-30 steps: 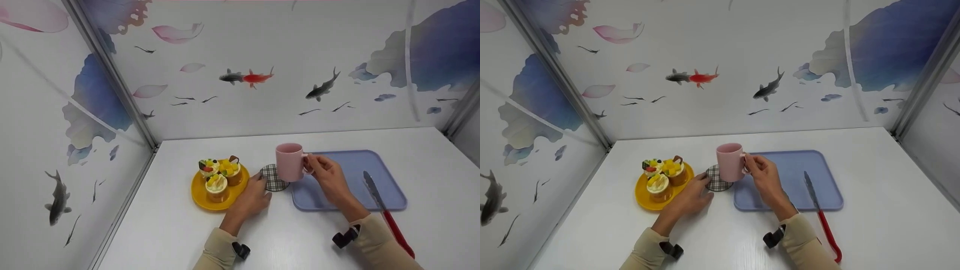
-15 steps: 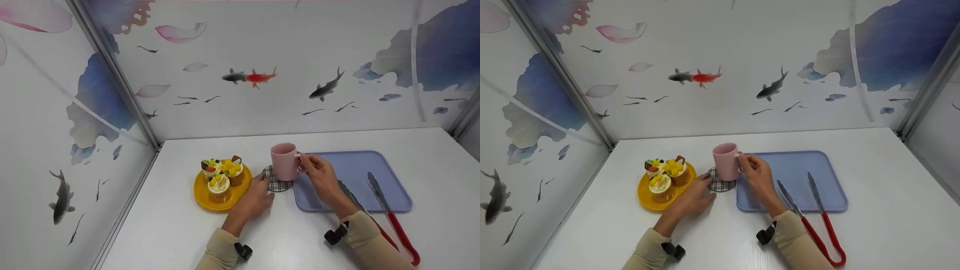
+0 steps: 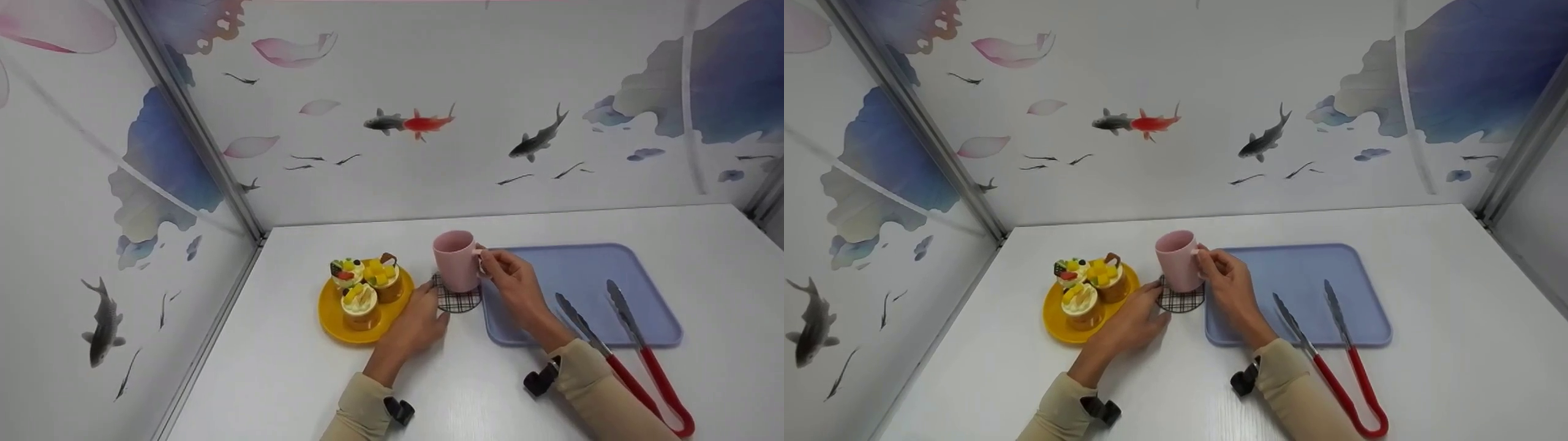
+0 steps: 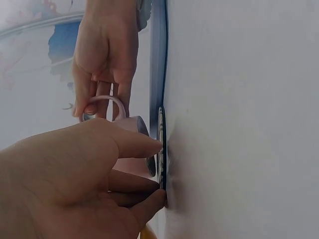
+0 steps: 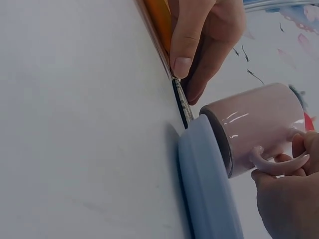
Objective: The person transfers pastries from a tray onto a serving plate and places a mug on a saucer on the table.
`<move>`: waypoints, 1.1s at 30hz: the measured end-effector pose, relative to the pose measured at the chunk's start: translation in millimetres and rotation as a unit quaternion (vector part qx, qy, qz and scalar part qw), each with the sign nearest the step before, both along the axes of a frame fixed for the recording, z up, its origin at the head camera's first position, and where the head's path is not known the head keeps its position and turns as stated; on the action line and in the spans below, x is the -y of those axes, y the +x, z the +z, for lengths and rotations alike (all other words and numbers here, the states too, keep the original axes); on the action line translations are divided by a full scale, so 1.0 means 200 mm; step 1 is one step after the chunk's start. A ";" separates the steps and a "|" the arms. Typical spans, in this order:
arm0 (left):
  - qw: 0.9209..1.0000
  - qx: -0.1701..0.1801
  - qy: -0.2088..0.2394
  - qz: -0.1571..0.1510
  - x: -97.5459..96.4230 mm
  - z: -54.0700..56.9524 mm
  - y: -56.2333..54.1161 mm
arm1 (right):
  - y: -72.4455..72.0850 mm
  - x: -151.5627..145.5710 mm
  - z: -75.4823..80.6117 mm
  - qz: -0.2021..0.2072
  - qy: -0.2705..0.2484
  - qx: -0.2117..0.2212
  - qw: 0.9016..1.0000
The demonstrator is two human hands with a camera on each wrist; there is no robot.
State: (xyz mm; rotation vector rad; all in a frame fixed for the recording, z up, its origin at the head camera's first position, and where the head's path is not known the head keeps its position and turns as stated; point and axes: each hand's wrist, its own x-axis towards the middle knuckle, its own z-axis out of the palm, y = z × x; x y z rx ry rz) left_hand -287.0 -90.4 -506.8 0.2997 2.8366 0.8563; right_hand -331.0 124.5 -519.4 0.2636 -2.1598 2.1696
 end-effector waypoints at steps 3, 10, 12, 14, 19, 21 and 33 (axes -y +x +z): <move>1.000 -0.009 0.001 -0.006 0.01 0.00 0.00 | -0.01 0.01 -0.01 0.016 -0.001 -0.011 1.000; 1.000 0.003 -0.003 0.007 0.01 0.01 -0.01 | -0.02 0.01 -0.02 0.043 0.009 -0.037 0.998; 1.000 0.009 -0.005 0.012 0.01 0.00 -0.01 | -0.02 0.00 -0.04 0.047 0.005 -0.029 0.998; 1.000 0.009 -0.005 0.012 0.00 -0.01 0.00 | -0.02 -0.01 -0.05 0.053 0.000 -0.018 0.998; 1.000 0.000 -0.003 0.005 -0.01 -0.01 0.00 | -0.02 -0.03 -0.07 0.074 -0.044 0.000 0.996; 1.000 -0.001 -0.006 0.004 -0.02 0.00 0.00 | -0.02 -0.03 -0.07 0.079 -0.062 0.004 0.995; 1.000 0.001 -0.009 0.010 -0.02 0.00 0.00 | 0.00 -0.06 -0.08 0.110 -0.055 0.032 0.992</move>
